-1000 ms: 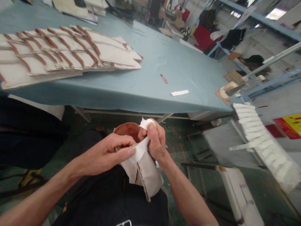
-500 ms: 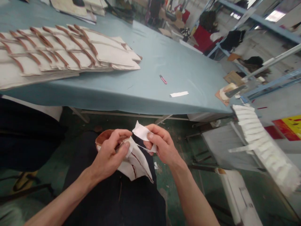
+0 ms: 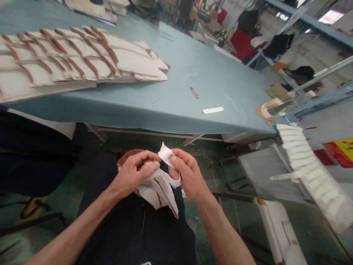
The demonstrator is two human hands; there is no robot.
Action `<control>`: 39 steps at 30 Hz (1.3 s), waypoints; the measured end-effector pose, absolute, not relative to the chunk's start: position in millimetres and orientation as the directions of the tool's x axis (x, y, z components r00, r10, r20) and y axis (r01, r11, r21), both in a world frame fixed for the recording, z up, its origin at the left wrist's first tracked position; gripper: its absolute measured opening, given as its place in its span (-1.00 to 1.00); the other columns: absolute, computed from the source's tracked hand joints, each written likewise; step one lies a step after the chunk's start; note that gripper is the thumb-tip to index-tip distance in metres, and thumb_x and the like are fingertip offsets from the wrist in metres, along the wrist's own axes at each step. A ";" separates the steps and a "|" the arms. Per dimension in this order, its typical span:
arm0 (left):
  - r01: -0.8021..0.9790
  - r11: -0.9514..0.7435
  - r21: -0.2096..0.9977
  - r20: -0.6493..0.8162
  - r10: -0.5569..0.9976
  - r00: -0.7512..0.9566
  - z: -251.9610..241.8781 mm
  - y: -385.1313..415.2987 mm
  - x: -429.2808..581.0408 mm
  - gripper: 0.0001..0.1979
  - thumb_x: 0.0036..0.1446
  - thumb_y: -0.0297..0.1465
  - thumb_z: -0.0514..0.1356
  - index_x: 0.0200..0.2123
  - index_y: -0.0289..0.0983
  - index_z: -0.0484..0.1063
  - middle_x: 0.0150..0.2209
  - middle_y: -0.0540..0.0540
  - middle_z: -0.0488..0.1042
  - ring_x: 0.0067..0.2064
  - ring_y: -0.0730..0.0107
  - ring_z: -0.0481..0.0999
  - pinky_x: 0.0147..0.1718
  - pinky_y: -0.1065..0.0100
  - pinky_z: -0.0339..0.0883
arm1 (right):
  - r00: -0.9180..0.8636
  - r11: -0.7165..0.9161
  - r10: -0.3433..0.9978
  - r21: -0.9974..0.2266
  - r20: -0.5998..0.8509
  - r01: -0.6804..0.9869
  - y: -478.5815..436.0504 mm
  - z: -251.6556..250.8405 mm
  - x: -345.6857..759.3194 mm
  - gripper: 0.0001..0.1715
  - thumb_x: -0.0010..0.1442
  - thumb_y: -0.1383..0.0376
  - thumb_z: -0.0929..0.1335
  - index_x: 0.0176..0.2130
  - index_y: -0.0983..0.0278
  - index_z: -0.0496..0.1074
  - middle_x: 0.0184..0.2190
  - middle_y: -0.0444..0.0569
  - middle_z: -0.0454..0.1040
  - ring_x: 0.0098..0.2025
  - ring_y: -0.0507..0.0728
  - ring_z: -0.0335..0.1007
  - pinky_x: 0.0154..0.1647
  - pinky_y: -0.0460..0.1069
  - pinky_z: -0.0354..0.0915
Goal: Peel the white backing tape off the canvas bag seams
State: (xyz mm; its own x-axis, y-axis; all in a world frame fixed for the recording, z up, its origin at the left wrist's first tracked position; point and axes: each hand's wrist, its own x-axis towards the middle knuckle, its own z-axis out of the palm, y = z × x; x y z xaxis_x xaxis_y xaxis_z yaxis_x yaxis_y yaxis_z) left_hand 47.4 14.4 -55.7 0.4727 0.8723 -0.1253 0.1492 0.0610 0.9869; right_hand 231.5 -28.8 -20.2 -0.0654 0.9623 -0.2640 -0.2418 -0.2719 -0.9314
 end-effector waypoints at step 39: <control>-0.072 0.557 0.828 -0.425 0.705 0.568 -44.6 5.1 17.5 -0.52 0.10 -0.01 0.45 -0.45 -0.30 0.43 -0.55 0.08 0.36 -0.56 0.59 0.24 -0.59 0.60 0.12 | -0.443 -0.373 0.744 -0.861 -0.501 0.346 -40.7 -21.1 304.6 -0.50 0.43 -0.06 0.32 -0.36 0.26 0.41 -0.50 -0.18 0.36 -0.46 0.01 0.20 -0.38 -0.05 0.14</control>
